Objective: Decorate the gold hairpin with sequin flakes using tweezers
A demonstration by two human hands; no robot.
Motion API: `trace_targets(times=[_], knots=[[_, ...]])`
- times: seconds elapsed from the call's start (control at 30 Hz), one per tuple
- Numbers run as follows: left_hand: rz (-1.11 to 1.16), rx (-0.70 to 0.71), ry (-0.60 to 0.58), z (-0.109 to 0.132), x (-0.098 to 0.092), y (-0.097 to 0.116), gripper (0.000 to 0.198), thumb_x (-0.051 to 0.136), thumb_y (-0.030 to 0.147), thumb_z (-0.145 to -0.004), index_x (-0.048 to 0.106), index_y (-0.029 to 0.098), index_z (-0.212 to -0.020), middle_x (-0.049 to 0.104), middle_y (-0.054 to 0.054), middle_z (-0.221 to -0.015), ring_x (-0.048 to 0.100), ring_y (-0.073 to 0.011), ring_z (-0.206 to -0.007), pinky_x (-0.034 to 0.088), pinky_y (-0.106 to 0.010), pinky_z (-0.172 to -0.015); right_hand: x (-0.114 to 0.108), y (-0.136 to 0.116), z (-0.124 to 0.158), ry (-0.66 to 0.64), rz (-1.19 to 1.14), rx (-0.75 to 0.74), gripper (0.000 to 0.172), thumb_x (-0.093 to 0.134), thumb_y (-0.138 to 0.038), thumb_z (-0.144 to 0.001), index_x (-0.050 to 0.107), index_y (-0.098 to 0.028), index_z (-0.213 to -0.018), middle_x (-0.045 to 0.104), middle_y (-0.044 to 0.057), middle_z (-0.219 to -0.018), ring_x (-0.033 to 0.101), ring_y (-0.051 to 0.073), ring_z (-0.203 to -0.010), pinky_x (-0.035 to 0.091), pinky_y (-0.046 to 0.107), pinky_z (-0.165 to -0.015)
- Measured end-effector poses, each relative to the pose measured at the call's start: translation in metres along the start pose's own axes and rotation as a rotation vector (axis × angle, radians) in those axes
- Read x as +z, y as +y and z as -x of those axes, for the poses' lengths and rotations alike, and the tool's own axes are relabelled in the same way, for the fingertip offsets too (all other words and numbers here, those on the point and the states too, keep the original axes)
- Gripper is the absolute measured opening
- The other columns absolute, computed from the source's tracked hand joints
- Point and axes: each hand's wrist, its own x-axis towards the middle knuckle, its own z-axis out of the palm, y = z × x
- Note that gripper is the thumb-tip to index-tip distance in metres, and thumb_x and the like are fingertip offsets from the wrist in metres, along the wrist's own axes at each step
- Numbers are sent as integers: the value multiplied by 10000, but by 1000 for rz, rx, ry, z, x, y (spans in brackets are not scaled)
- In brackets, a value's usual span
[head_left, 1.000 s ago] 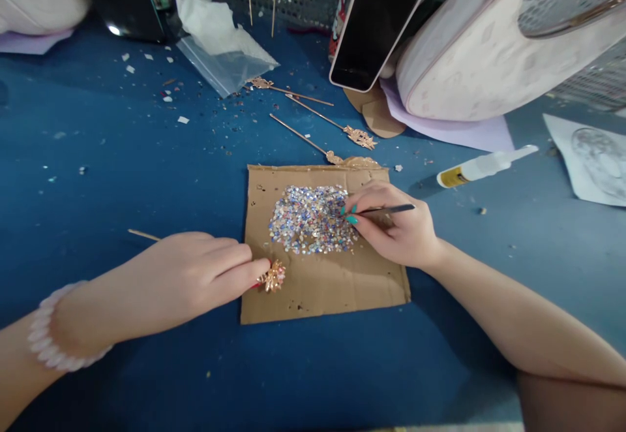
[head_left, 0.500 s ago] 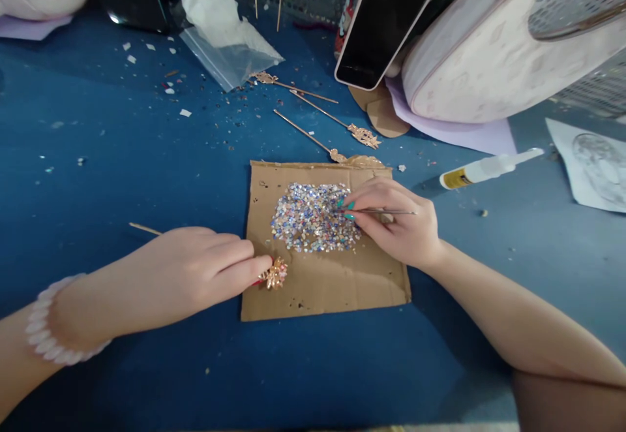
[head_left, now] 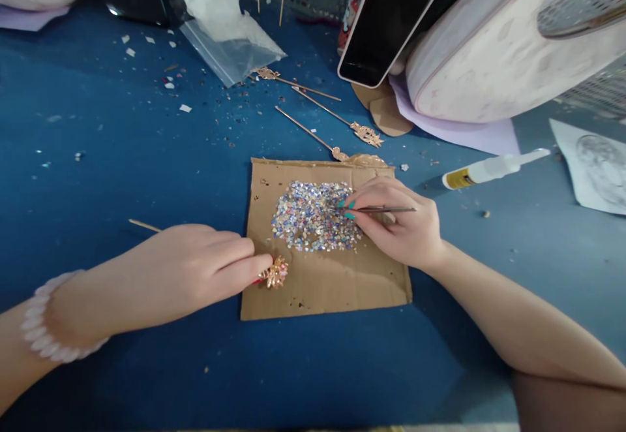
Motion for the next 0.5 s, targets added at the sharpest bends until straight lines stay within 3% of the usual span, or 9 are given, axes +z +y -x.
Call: trace_targets(times=[0.1,0.5], knots=[[3,63,-15,-2,-1,0,323,335,213,-1210,615,208,-1371,696,15,-926,585,-172,-752,387,-354,-659,0,0,1,3,-12,-6,160,730,-80,-964,705,-236,-988,819,41,-855,795,216,-765,651,375,-719],[-28,55,-36,-6,-7,6,255,430,160,-1185,619,185,-1354,692,5,-950,595,-183,-768,434,-366,-661,-1,1,2,-7,-16,38,196,704,-66,-931,727,-257,-963,828,34,-879,793,225,-788,654,388,-727]])
